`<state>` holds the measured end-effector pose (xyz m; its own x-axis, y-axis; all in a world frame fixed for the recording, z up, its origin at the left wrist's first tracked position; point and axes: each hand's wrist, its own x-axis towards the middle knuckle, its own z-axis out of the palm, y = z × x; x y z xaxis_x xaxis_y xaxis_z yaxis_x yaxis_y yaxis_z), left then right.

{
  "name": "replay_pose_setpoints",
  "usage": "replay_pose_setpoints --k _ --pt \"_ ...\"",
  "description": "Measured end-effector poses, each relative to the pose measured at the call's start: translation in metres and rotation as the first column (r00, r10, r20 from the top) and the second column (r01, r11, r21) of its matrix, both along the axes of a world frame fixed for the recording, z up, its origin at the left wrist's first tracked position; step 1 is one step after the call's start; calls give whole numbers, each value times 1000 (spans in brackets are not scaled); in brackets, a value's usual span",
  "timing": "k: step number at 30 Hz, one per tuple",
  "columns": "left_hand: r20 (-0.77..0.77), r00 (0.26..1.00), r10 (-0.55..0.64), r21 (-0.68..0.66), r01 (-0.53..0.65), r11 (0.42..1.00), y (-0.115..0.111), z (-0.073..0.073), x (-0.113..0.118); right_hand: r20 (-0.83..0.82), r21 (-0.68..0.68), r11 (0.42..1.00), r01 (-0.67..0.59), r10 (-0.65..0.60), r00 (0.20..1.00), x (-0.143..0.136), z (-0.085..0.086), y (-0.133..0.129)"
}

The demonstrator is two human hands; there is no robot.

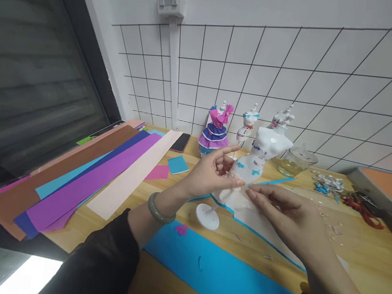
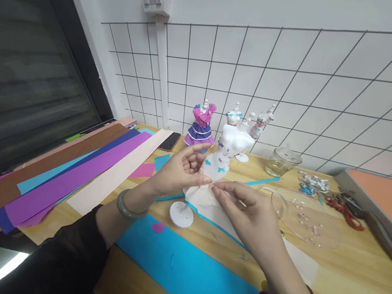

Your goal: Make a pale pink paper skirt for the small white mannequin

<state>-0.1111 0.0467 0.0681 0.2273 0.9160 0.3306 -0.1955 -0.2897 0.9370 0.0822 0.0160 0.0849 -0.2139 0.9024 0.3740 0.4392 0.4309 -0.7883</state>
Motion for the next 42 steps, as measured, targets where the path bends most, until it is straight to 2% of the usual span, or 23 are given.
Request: replay_pose_setpoints --k 4,16,22,28,35,39,42 --pt "-4 1000 -20 8 20 1000 0 -1 0 -2 -12 999 49 -49 999 -1 1 0" --pt "26 999 -39 -2 39 999 -3 1 3 -10 -8 996 92 -92 996 -2 -1 2" --pt "87 993 -76 -38 80 996 -1 0 4 -51 -12 993 114 -114 992 -2 -2 3" --pt "68 987 -147 -54 151 987 2 -4 2 -62 -18 994 108 -109 992 -2 -3 1" --pt "26 992 -120 -78 122 989 2 -5 1 46 49 997 66 -68 997 -1 -10 1" --pt "44 991 -123 -99 127 987 4 -4 -1 94 1 1000 20 -20 995 2 -9 2" --pt "58 994 -91 -136 98 986 3 -1 -1 110 35 998 58 -62 992 5 -9 4"
